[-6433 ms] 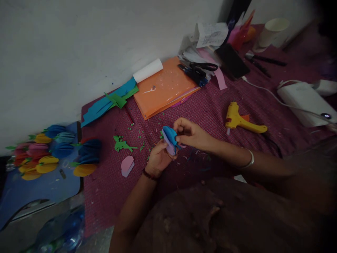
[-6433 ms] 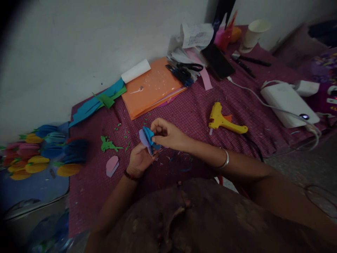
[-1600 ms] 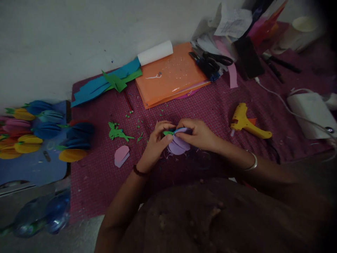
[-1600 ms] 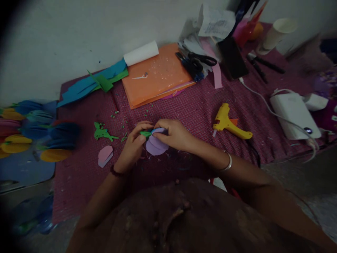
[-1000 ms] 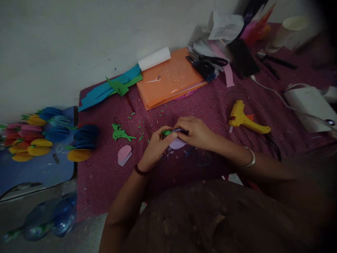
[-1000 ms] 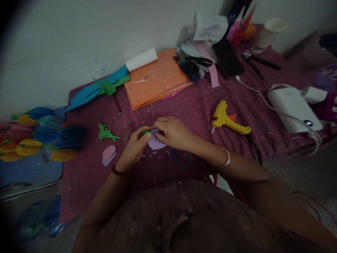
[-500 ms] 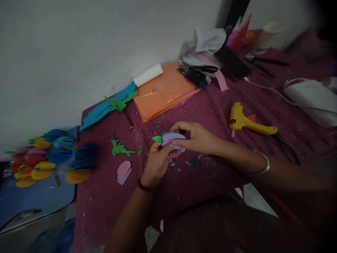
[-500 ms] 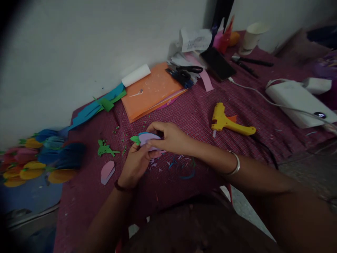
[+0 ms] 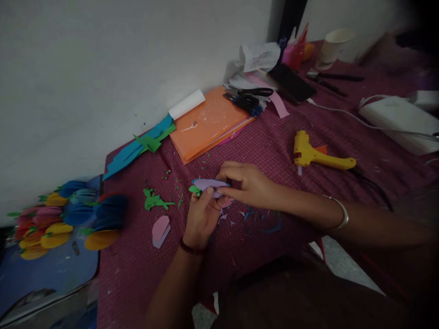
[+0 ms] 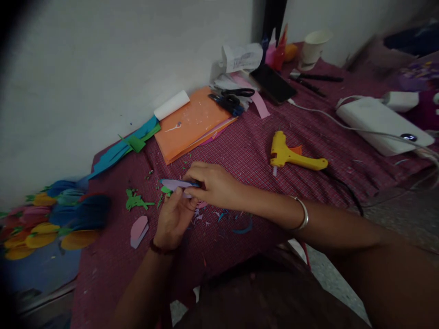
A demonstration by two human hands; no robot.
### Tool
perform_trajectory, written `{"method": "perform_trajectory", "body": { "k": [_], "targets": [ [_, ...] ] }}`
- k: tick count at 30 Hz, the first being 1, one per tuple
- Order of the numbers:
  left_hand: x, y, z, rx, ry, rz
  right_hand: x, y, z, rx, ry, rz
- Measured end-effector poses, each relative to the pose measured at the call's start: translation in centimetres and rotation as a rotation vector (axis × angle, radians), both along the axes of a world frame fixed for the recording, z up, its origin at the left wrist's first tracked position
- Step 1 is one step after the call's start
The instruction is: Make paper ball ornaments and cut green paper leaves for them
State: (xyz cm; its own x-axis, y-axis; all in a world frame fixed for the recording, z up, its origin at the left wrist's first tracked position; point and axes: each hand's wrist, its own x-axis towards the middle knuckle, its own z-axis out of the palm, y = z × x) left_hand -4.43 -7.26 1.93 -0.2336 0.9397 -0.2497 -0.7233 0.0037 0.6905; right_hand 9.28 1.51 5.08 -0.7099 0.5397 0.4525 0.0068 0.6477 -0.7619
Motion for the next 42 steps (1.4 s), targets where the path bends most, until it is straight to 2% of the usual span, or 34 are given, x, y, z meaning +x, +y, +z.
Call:
{"method": "perform_trajectory", "body": {
  "k": [5, 11, 15, 21, 26, 29, 32, 35, 38, 42],
  "targets": [
    [0.0, 0.2, -0.3, -0.103, -0.114, 0.024, -0.1, -0.5, 0.1, -0.159, 0.012, -0.013],
    [0.1, 0.2, -0.7, -0.131, -0.126, -0.031, -0.2, -1.1, -0.3, -0.060, 0.012, -0.021],
    [0.3, 0.2, -0.7, -0.145, -0.034, -0.019, -0.3, -1.1, -0.4, -0.025, -0.027, -0.068],
    [0.6, 0.2, -0.5, -0.035, 0.075, 0.001, -0.3, -0.5, -0.8, 0.012, -0.029, -0.164],
    [0.5, 0.2, -0.5, -0.066, 0.150, 0.007, -0.3, 0.0, -1.1, -0.038, -0.034, -0.161],
    [0.6, 0.4, -0.1, -0.082, 0.255, 0.066, -0.4, 0.2, -1.2, -0.086, -0.036, -0.166],
    [0.6, 0.4, 0.5, -0.068, 0.389, 0.129, -0.5, 0.3, -1.4, -0.141, -0.035, -0.147],
    [0.4, 0.1, 0.7, -0.051, 0.442, 0.134, -0.6, 0.3, -1.6, -0.153, -0.026, -0.097],
    [0.0, -0.4, 0.6, -0.042, 0.437, 0.123, -0.8, -0.1, -1.8, -0.186, -0.015, -0.050],
    [-0.4, -1.4, 0.1, -0.026, 0.556, 0.117, -1.0, -0.5, -1.8, -0.293, 0.043, 0.011]
  ]
}}
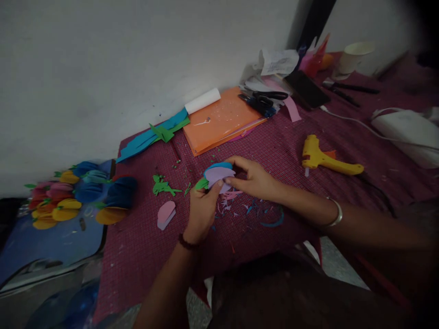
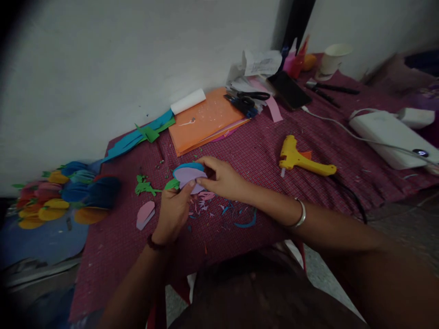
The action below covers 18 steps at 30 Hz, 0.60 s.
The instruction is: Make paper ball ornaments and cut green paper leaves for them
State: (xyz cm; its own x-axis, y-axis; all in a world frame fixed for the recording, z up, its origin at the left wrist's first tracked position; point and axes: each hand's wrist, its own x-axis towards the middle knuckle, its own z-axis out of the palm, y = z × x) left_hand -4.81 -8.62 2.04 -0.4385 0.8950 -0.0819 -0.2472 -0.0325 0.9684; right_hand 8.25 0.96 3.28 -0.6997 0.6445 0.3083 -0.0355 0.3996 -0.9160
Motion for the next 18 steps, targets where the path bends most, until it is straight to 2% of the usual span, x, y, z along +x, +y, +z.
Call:
{"method": "perform_trajectory", "body": {
  "k": [4, 7, 9, 14, 18],
  "targets": [
    [-0.2, -0.6, 0.2, -0.078, -0.036, -0.067, -0.1, 0.2, -0.1, -0.149, 0.127, 0.134],
    [-0.3, -0.8, 0.4, -0.099, -0.104, -0.059, 0.1, 0.5, 0.0, -0.220, 0.271, 0.151],
    [-0.5, -0.8, 0.2, -0.101, -0.086, -0.045, 0.4, 0.5, 0.3, -0.139, 0.299, 0.121],
    [-0.7, -0.7, -0.3, -0.113, 0.076, -0.034, 0.9, 0.2, 1.1, 0.309, 0.122, -0.011],
    [-0.5, -0.8, 0.2, -0.117, 0.227, -0.059, 0.7, -0.1, 0.7, 0.446, 0.050, -0.061]
  ]
}}
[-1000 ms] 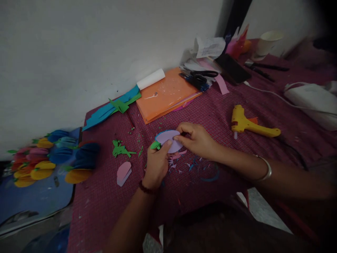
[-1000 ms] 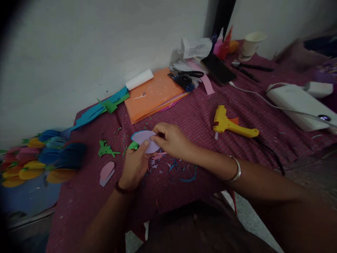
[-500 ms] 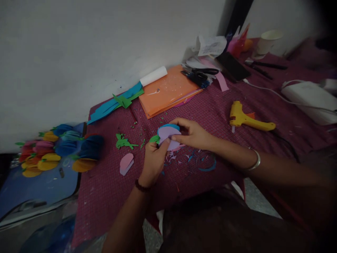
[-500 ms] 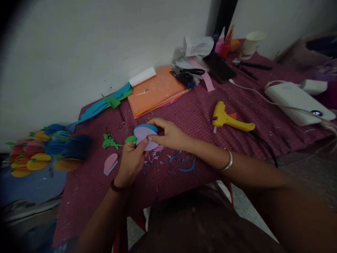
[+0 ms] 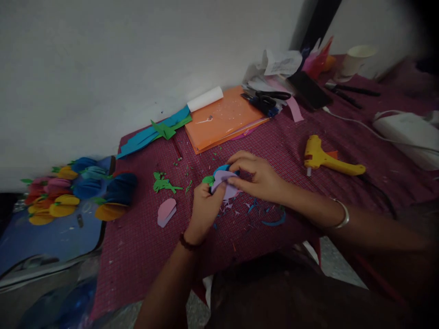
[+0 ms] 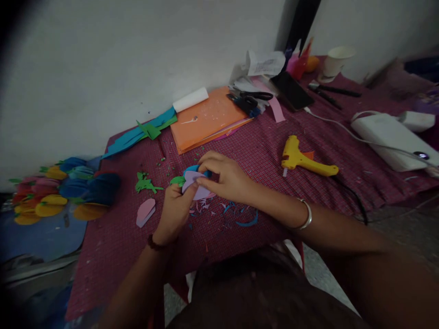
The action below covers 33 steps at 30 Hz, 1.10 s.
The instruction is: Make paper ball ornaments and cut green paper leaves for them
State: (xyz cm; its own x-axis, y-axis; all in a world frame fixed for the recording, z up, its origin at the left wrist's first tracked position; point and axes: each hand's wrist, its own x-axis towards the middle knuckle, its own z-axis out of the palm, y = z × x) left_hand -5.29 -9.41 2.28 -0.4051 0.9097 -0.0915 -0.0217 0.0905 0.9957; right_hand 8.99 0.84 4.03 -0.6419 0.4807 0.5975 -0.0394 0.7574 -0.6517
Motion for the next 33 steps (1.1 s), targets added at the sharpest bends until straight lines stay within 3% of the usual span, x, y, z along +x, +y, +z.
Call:
{"method": "perform_trajectory", "body": {
  "k": [2, 7, 10, 17, 24, 29, 31, 33],
  "targets": [
    [0.2, 0.0, 0.2, -0.009, -0.025, -0.015, -0.1, -0.2, -0.3, 0.030, 0.007, -0.023],
    [0.8, 0.1, 0.3, -0.025, -0.372, -0.039, -0.1, -0.5, -0.4, 0.088, 0.029, -0.058],
    [1.0, 0.2, 0.5, -0.057, -0.469, -0.018, -0.1, -0.5, -0.2, 0.137, 0.039, -0.056],
    [0.7, 0.2, -0.3, 0.012, -0.396, 0.050, 0.2, -0.7, 0.4, 0.270, -0.026, -0.028],
    [1.0, 0.3, -0.7, 0.151, -0.424, 0.016, 0.0, -0.9, -0.3, 0.337, -0.015, -0.019],
    [0.3, 0.3, -1.3, 0.198, -0.259, -0.038, 1.3, -0.2, 2.3, 0.248, -0.043, 0.124],
    [0.0, 0.3, -1.5, 0.179, -0.170, -0.015, 3.1, 0.7, 3.6, 0.197, -0.009, 0.069],
    [-0.1, 0.4, -1.7, 0.164, -0.125, 0.008, 5.6, 1.8, 4.3, 0.139, 0.059, -0.136]
  ]
}}
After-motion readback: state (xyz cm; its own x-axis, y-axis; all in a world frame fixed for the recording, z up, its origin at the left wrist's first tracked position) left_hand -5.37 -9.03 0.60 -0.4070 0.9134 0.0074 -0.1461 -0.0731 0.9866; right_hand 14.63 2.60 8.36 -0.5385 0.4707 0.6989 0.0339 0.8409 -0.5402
